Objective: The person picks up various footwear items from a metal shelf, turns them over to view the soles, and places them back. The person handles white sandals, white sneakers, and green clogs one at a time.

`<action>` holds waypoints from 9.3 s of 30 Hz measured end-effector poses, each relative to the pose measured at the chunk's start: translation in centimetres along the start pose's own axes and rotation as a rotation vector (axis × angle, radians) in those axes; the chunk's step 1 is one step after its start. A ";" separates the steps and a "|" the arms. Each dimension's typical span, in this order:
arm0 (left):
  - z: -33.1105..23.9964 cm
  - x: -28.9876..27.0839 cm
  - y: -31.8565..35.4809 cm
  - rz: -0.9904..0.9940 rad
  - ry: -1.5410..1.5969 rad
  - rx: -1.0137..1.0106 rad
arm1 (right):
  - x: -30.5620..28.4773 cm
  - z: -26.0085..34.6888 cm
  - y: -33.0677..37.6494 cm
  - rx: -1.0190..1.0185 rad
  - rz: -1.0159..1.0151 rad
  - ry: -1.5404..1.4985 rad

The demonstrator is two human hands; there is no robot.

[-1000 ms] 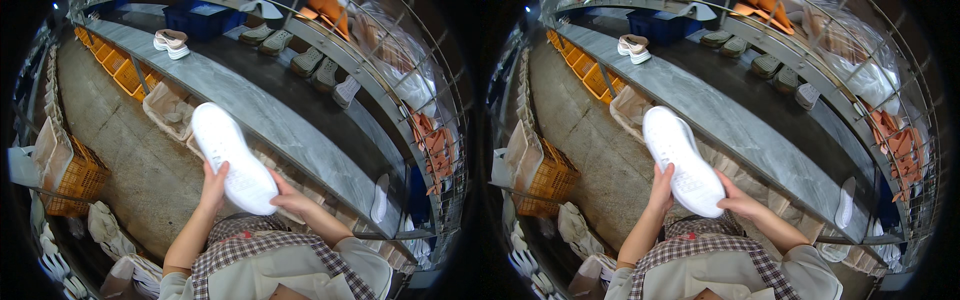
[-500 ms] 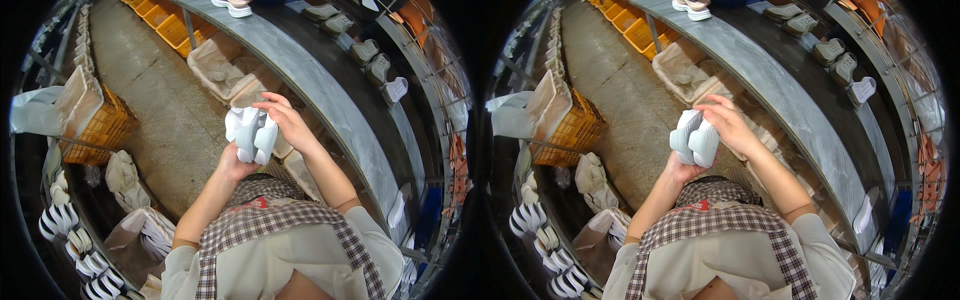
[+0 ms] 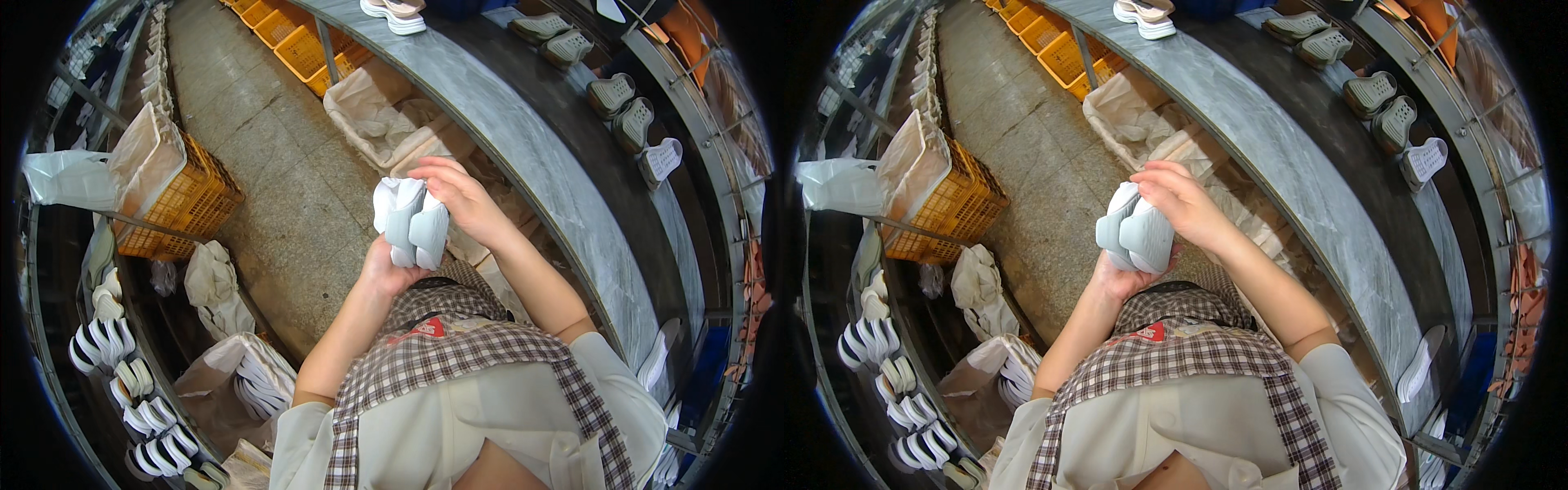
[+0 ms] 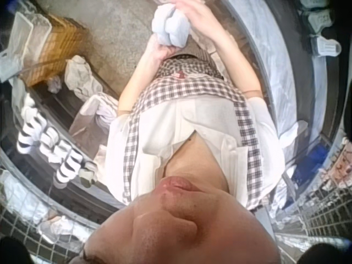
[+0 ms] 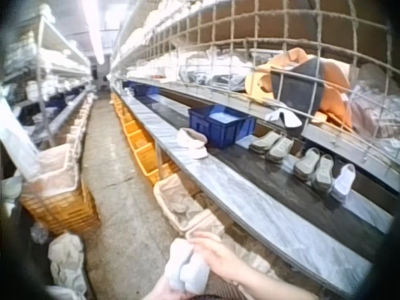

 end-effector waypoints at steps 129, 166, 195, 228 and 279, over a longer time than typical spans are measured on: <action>-7.5 3.5 1.2 0.671 0.158 0.568 | -1.9 1.0 2.2 0.013 0.009 -1.270; -0.1 10.4 -6.5 0.232 -1.033 0.635 | -3.7 3.9 8.9 0.065 -0.408 0.532; 9.8 5.8 -12.2 0.313 -1.247 -0.218 | -38.6 -4.7 41.8 0.680 -1.314 0.305; -4.1 2.0 -9.4 0.450 -1.391 0.085 | -21.0 2.5 24.2 0.196 -1.036 -0.646; -5.7 0.8 -0.8 0.240 0.173 0.054 | 1.9 0.8 -2.0 -0.189 -0.102 0.154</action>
Point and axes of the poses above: each hand's wrist, its own y-axis away from the middle knuckle, its own x-axis out of the palm, z = x × y, the point moved 3 cm from there along -y, towards the middle knuckle, and after that the axes turned 7 degrees about z, right-handed, at the moved point
